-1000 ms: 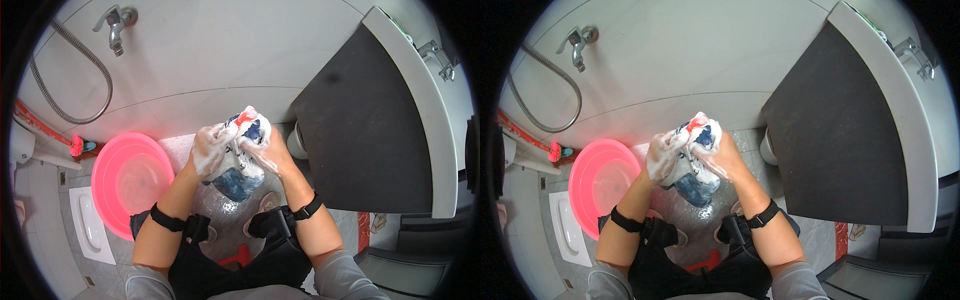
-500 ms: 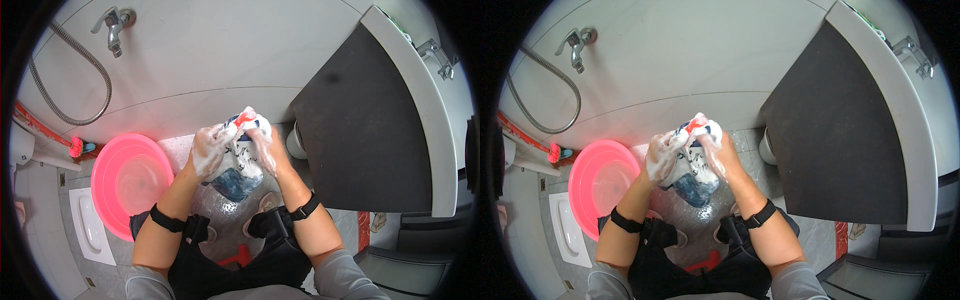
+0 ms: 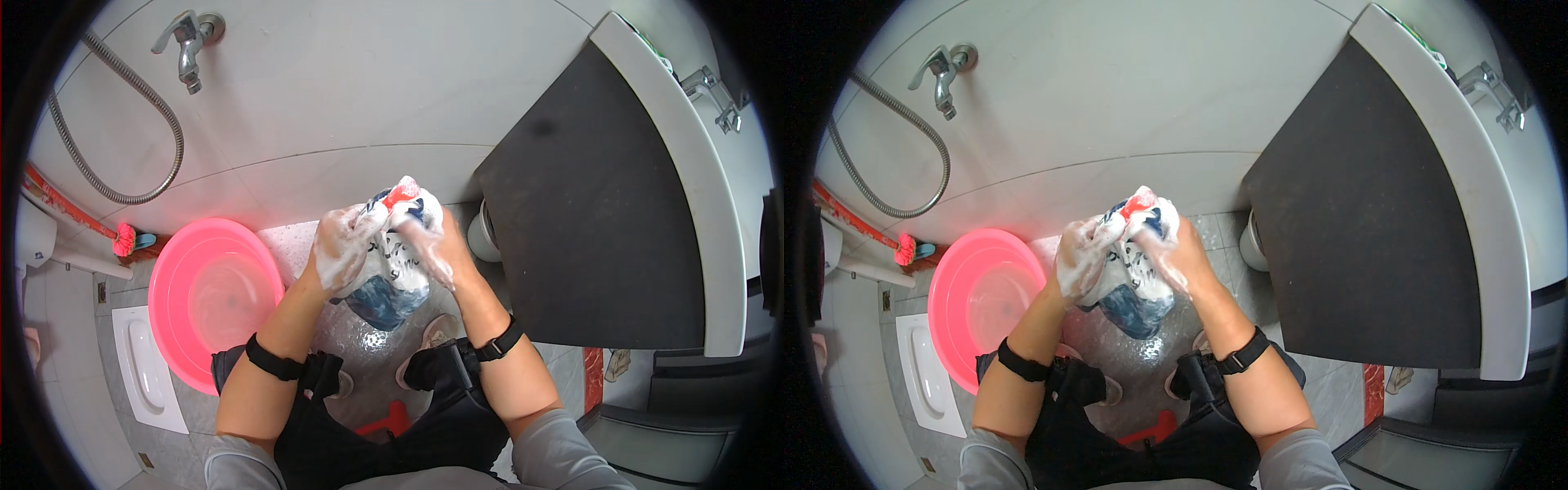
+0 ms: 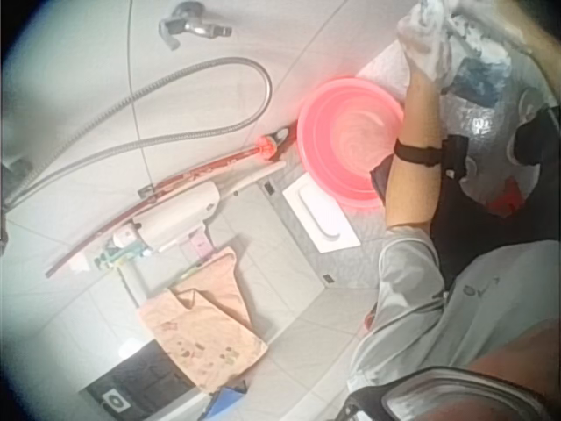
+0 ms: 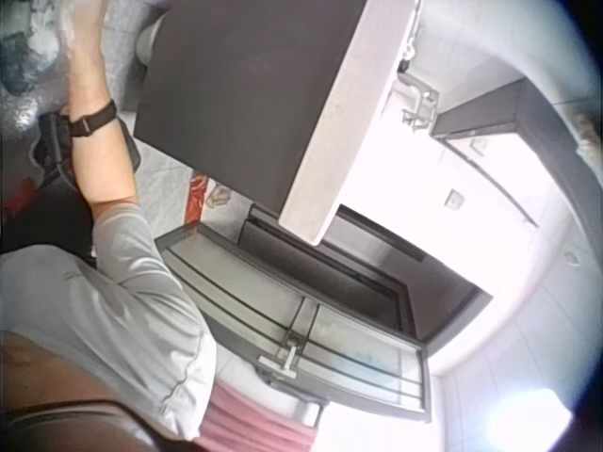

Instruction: Hand-wash a piece of clothing using soap in a pink basin.

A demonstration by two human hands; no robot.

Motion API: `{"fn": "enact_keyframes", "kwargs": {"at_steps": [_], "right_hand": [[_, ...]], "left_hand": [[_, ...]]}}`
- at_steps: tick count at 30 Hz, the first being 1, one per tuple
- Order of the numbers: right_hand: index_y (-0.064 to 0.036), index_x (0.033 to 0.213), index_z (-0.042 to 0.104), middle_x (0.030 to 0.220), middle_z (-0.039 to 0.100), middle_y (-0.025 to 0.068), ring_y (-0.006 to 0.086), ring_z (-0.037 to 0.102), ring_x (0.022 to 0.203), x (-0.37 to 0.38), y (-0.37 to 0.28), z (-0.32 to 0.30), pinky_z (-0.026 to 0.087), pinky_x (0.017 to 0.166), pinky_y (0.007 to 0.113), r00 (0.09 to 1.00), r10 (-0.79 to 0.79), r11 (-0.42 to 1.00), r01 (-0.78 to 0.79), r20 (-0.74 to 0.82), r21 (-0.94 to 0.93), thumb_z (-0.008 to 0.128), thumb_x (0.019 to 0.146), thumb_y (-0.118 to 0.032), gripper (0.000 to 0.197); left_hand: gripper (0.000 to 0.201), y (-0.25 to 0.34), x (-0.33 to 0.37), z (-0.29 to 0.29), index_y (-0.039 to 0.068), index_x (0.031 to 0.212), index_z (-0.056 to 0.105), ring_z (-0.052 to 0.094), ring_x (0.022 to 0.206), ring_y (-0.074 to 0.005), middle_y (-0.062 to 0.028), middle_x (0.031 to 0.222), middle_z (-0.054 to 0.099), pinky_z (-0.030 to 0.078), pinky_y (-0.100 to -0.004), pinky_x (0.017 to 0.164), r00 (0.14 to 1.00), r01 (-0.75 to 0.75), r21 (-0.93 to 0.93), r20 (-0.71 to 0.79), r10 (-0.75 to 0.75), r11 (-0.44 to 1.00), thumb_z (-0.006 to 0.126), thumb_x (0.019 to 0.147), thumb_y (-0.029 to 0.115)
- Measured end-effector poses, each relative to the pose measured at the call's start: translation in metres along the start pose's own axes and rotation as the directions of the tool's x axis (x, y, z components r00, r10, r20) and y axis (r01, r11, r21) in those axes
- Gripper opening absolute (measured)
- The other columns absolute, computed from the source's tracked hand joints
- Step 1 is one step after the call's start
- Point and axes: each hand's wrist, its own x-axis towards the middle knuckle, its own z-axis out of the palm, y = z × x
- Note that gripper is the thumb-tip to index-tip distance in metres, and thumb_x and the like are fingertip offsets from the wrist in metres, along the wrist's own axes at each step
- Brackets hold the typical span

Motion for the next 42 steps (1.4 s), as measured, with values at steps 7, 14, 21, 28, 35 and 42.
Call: {"fn": "enact_keyframes", "kwargs": {"at_steps": [7, 14, 21, 28, 35, 42], "right_hand": [[-0.0001, 0.107, 0.061, 0.097, 0.066, 0.0102, 0.0191, 0.062, 0.092, 0.004, 0.011, -0.003, 0.047, 0.086, 0.032, 0.997, 0.071, 0.989, -0.067, -0.025, 0.133, 0.062, 0.083, -0.017, 0.030], [0.0010, 0.108, 0.061, 0.100, 0.066, 0.0105, 0.0188, 0.061, 0.093, -0.001, 0.001, 0.002, 0.047, 0.086, 0.032, 0.992, -0.126, 0.971, 0.130, 0.031, -0.201, 0.056, 0.086, -0.017, 0.029], [-0.0003, 0.107, 0.060, 0.100, 0.066, 0.0113, 0.0202, 0.062, 0.094, 0.001, 0.005, -0.003, 0.047, 0.087, 0.032, 0.999, 0.030, 0.999, -0.031, 0.034, 0.032, 0.060, 0.082, -0.016, 0.030], [0.0000, 0.108, 0.060, 0.099, 0.066, 0.0113, 0.0205, 0.062, 0.093, 0.003, 0.011, -0.002, 0.047, 0.086, 0.032, 0.996, 0.089, 0.988, -0.085, -0.029, 0.126, 0.062, 0.083, -0.017, 0.030], [0.0008, 0.109, 0.060, 0.100, 0.067, 0.0122, 0.0213, 0.062, 0.095, -0.002, -0.003, 0.003, 0.047, 0.086, 0.033, 0.993, -0.115, 0.970, 0.118, 0.028, -0.215, 0.059, 0.087, -0.016, 0.028], [0.0001, 0.109, 0.060, 0.103, 0.065, 0.0138, 0.0232, 0.062, 0.097, 0.001, 0.006, 0.000, 0.047, 0.087, 0.033, 1.000, -0.028, 0.998, 0.028, -0.005, -0.049, 0.062, 0.084, -0.017, 0.031]], "left_hand": [[0.024, 0.011, -0.002, 0.006, -0.003, 0.090, 0.064, 0.052, 0.079, -0.0057, -0.0003, 0.084, 0.061, 0.045, -0.0226, 0.069, 1.000, 0.029, -0.018, -0.005, -0.029, 0.999, 0.055, 0.095, 0.018], [0.024, 0.003, -0.002, 0.001, -0.004, 0.091, 0.064, 0.052, 0.077, -0.0061, -0.0009, 0.083, 0.062, 0.045, -0.0234, 0.069, 0.999, -0.018, -0.003, -0.042, 0.018, 1.000, 0.057, 0.094, 0.018], [0.025, 0.005, -0.001, 0.002, -0.004, 0.091, 0.064, 0.052, 0.078, -0.0060, -0.0007, 0.083, 0.062, 0.045, -0.0229, 0.069, 1.000, 0.014, 0.012, -0.013, -0.013, 1.000, 0.056, 0.094, 0.019], [0.023, 0.003, 0.000, 0.002, -0.004, 0.092, 0.065, 0.052, 0.078, -0.0058, -0.0004, 0.084, 0.062, 0.045, -0.0223, 0.070, 1.000, 0.021, 0.010, -0.021, -0.021, 1.000, 0.055, 0.095, 0.017], [0.023, 0.003, -0.003, 0.000, -0.004, 0.092, 0.065, 0.052, 0.078, -0.0057, -0.0003, 0.083, 0.062, 0.045, -0.0222, 0.069, 1.000, 0.018, -0.071, -0.017, -0.019, 0.997, 0.056, 0.095, 0.017], [0.022, 0.005, -0.002, 0.003, -0.003, 0.092, 0.064, 0.052, 0.077, -0.0056, -0.0002, 0.082, 0.061, 0.045, -0.0225, 0.068, 1.000, 0.008, 0.001, -0.020, -0.008, 1.000, 0.056, 0.094, 0.017]]}}
